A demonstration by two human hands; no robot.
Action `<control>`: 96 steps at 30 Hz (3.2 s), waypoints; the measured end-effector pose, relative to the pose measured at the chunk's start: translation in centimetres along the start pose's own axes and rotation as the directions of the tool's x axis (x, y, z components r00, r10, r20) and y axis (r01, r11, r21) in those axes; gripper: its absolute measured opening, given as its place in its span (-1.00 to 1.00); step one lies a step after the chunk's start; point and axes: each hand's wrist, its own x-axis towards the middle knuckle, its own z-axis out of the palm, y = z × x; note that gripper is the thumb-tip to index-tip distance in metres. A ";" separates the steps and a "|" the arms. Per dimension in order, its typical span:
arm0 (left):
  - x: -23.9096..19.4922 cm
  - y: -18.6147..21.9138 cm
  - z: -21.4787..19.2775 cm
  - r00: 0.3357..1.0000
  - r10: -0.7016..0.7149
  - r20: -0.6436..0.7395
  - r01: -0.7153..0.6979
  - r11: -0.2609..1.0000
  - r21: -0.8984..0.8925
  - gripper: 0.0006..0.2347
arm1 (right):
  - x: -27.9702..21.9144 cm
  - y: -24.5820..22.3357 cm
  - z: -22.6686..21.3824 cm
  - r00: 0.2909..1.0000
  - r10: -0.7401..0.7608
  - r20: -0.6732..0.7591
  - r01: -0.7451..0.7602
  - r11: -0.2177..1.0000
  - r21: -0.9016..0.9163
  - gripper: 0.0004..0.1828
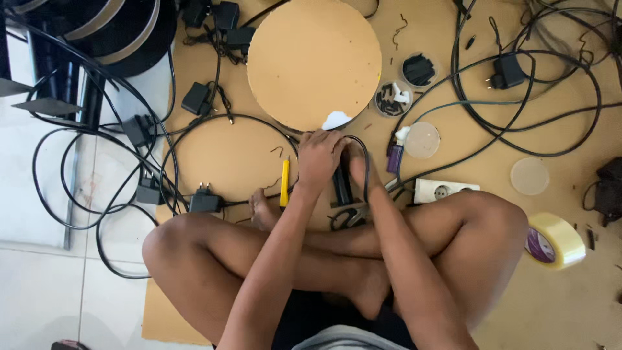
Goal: The person sits on the floor and repeatedly wraps a black cable around a cylindrical black object, likely a lamp base or stand. They use both hands to secure the cable in place while surrounded by various electronic components and tools.
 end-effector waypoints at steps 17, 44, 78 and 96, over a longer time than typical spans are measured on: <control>0.3 0.5 -0.2 0.997 -0.067 0.050 0.076 0.977 -0.197 -0.94 | 4.2 4.7 -4.9 0.936 -0.269 0.228 0.243 0.961 0.136 -0.68; -5.4 1.4 0.9 0.199 -0.758 0.621 0.938 -0.037 -0.346 -0.27 | 7.6 9.2 -5.5 0.874 -0.187 0.450 -0.055 0.880 0.472 -0.75; -4.5 2.9 -1.3 0.150 -0.785 0.601 0.969 -0.006 -0.249 -0.31 | 7.0 10.4 -1.8 0.864 -0.494 0.100 0.501 0.862 -0.074 -0.80; -3.0 0.8 -0.1 0.081 -0.738 0.670 0.897 -0.239 -0.371 -0.20 | 9.0 11.4 -2.2 0.879 -0.439 0.187 0.448 0.894 -0.006 -0.73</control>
